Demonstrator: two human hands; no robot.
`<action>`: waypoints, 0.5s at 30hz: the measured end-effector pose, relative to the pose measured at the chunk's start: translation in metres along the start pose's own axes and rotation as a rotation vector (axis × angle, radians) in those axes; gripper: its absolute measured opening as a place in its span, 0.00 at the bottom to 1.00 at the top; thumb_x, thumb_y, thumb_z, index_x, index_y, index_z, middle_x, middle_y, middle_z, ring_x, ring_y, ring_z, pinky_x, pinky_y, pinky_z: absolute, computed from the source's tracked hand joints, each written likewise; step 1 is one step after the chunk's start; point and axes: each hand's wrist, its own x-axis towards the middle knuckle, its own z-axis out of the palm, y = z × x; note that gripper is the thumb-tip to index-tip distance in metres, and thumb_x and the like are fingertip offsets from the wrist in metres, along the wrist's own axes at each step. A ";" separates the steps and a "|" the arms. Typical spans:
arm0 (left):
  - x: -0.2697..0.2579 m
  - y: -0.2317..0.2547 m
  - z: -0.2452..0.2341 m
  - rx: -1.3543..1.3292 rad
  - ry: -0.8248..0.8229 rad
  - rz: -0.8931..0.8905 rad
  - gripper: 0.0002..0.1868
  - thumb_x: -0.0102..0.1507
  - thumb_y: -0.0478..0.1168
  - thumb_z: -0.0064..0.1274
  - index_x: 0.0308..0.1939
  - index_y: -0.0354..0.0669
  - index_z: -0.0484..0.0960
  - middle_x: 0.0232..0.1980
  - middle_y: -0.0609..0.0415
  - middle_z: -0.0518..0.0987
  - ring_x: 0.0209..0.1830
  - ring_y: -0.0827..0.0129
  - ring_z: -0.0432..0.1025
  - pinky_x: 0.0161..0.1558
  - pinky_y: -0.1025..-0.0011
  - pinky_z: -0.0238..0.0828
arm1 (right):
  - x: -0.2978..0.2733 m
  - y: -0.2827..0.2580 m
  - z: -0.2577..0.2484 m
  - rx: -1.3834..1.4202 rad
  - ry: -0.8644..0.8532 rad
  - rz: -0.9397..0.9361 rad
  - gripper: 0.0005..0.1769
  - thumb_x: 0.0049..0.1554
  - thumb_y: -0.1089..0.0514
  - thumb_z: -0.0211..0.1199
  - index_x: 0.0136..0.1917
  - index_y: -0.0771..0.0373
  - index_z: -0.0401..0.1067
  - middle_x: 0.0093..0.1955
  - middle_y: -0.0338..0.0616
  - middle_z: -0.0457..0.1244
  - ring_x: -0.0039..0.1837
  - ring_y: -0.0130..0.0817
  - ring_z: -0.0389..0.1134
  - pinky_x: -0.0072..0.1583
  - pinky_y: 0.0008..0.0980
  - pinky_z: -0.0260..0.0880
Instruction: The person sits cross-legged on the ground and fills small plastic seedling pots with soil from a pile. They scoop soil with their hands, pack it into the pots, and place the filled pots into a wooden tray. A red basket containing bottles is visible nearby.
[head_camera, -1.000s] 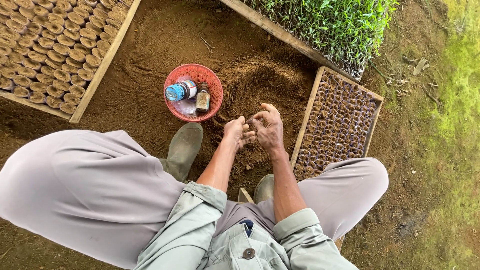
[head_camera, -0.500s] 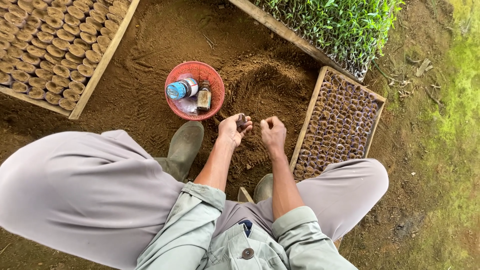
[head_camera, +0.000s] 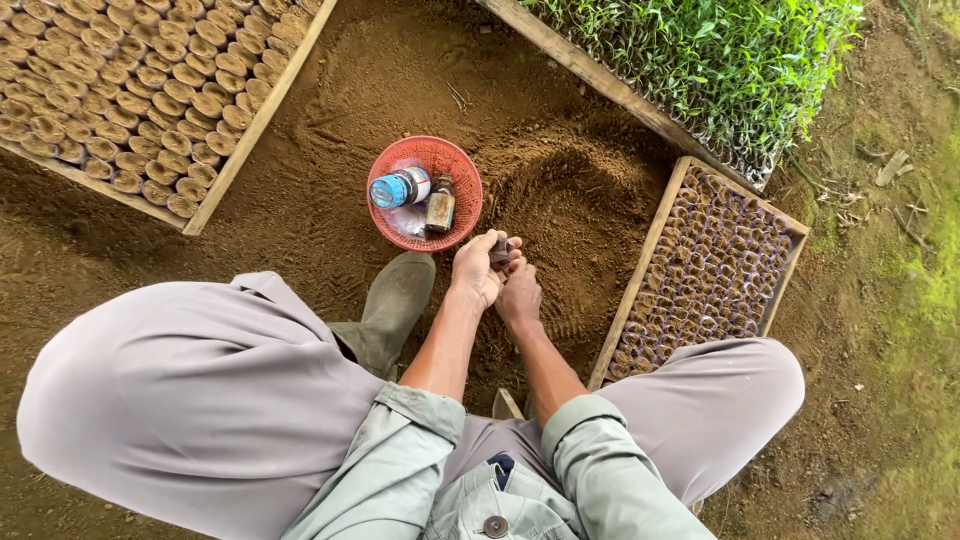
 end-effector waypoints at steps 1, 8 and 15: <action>0.001 0.001 -0.001 0.000 0.000 0.002 0.10 0.70 0.45 0.50 0.44 0.42 0.78 0.44 0.37 0.85 0.31 0.57 0.82 0.33 0.66 0.85 | 0.002 0.003 0.004 0.001 0.000 -0.002 0.16 0.61 0.53 0.61 0.57 0.59 0.61 0.56 0.57 0.61 0.58 0.74 0.69 0.63 0.64 0.70; 0.005 -0.002 0.003 -0.118 -0.094 -0.044 0.07 0.67 0.40 0.52 0.43 0.40 0.79 0.47 0.33 0.84 0.35 0.54 0.84 0.37 0.62 0.87 | 0.018 0.034 0.016 0.721 -0.089 0.170 0.05 0.53 0.64 0.66 0.44 0.66 0.74 0.37 0.49 0.66 0.34 0.41 0.66 0.36 0.32 0.66; 0.010 -0.004 0.007 -0.156 -0.141 -0.108 0.09 0.64 0.37 0.56 0.46 0.37 0.80 0.47 0.34 0.84 0.39 0.52 0.84 0.41 0.59 0.88 | 0.008 0.017 -0.099 1.169 -0.075 0.212 0.07 0.53 0.68 0.65 0.47 0.66 0.79 0.40 0.53 0.71 0.39 0.35 0.75 0.42 0.29 0.81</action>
